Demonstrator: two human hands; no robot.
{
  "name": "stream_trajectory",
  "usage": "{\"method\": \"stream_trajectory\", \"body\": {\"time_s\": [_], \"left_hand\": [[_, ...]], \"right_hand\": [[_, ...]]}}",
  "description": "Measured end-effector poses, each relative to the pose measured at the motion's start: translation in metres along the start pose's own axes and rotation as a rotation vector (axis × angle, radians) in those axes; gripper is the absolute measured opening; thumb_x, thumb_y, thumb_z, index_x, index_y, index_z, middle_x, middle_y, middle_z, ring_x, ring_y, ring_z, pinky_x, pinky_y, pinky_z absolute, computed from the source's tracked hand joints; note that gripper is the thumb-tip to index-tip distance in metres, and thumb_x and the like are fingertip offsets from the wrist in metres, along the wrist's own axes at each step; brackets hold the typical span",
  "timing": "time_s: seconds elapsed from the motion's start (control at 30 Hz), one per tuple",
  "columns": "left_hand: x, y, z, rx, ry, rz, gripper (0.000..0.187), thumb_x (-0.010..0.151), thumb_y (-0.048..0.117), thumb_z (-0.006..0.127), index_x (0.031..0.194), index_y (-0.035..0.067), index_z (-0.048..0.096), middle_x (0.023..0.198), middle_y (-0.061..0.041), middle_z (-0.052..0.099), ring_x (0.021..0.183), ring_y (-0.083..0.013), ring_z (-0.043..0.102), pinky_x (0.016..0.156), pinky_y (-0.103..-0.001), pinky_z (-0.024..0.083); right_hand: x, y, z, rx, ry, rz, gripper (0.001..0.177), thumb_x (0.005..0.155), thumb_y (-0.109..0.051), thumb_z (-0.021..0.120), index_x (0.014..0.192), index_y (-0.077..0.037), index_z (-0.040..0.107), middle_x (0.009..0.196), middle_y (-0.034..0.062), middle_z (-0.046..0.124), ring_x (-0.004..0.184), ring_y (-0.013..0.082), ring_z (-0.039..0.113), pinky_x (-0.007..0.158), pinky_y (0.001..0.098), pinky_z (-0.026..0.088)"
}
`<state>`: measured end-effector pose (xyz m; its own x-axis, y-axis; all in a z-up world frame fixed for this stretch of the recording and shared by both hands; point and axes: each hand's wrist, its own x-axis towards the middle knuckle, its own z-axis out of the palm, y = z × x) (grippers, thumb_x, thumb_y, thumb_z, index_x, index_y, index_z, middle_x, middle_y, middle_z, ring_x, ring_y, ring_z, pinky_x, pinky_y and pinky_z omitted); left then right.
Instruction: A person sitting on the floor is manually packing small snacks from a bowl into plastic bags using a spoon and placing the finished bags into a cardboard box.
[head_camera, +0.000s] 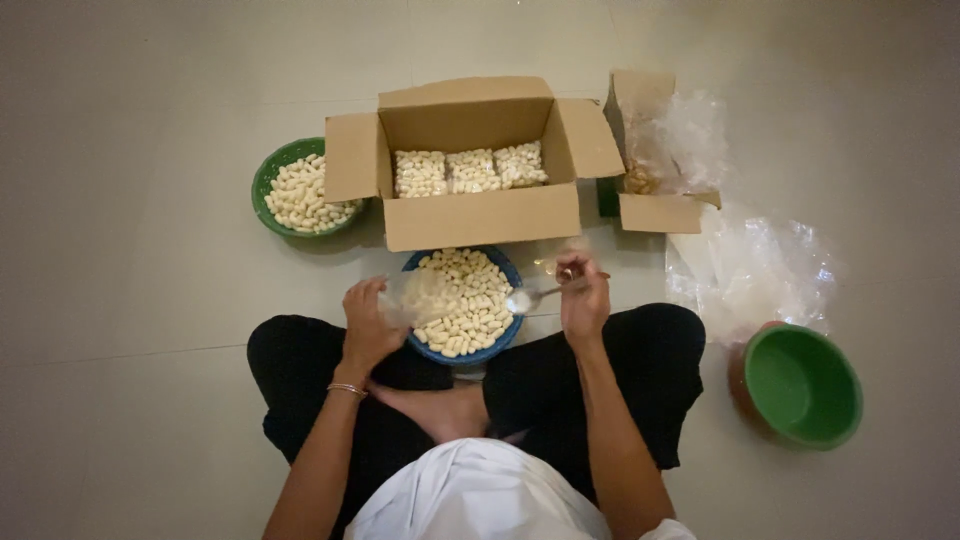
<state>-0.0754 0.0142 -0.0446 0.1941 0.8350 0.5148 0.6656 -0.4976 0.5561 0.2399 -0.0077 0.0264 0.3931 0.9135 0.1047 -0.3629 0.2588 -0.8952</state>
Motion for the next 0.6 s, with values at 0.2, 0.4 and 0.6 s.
{"method": "stream_trajectory", "body": {"time_s": [0.2, 0.4, 0.6], "left_hand": [[-0.023, -0.041, 0.031, 0.037, 0.013, -0.123, 0.079, 0.056, 0.023, 0.073, 0.129, 0.009, 0.047, 0.106, -0.004, 0.048, 0.11, -0.0251, 0.046, 0.104, -0.042, 0.025], [-0.016, -0.013, 0.018, 0.149, -0.051, -0.097, 0.07, 0.059, 0.023, 0.068, 0.126, 0.011, 0.049, 0.108, -0.004, 0.047, 0.111, -0.0232, 0.046, 0.101, -0.043, 0.026], [-0.02, -0.028, 0.026, 0.247, -0.064, -0.035, 0.077, 0.054, 0.031, 0.068, 0.126, 0.013, 0.049, 0.114, -0.005, 0.05, 0.113, -0.0244, 0.049, 0.097, -0.041, 0.029]], "right_hand": [[-0.007, 0.086, -0.074, -0.314, 0.261, 0.276, 0.031, 0.096, -0.027, 0.037, 0.083, -0.007, 0.056, 0.067, 0.0031, 0.043, 0.049, 0.0104, 0.04, 0.043, 0.0204, 0.032], [-0.025, 0.105, -0.061, -0.469, -0.044, -0.003, 0.029, 0.103, -0.023, 0.036, 0.105, -0.003, 0.056, 0.082, 0.0132, 0.063, 0.065, 0.0177, 0.057, 0.059, 0.0269, 0.046], [-0.036, 0.062, -0.028, -0.942, -0.188, -0.04, 0.033, 0.102, -0.018, 0.037, 0.121, -0.006, 0.06, 0.095, 0.0143, 0.068, 0.083, 0.0256, 0.065, 0.076, 0.0396, 0.053]]}}
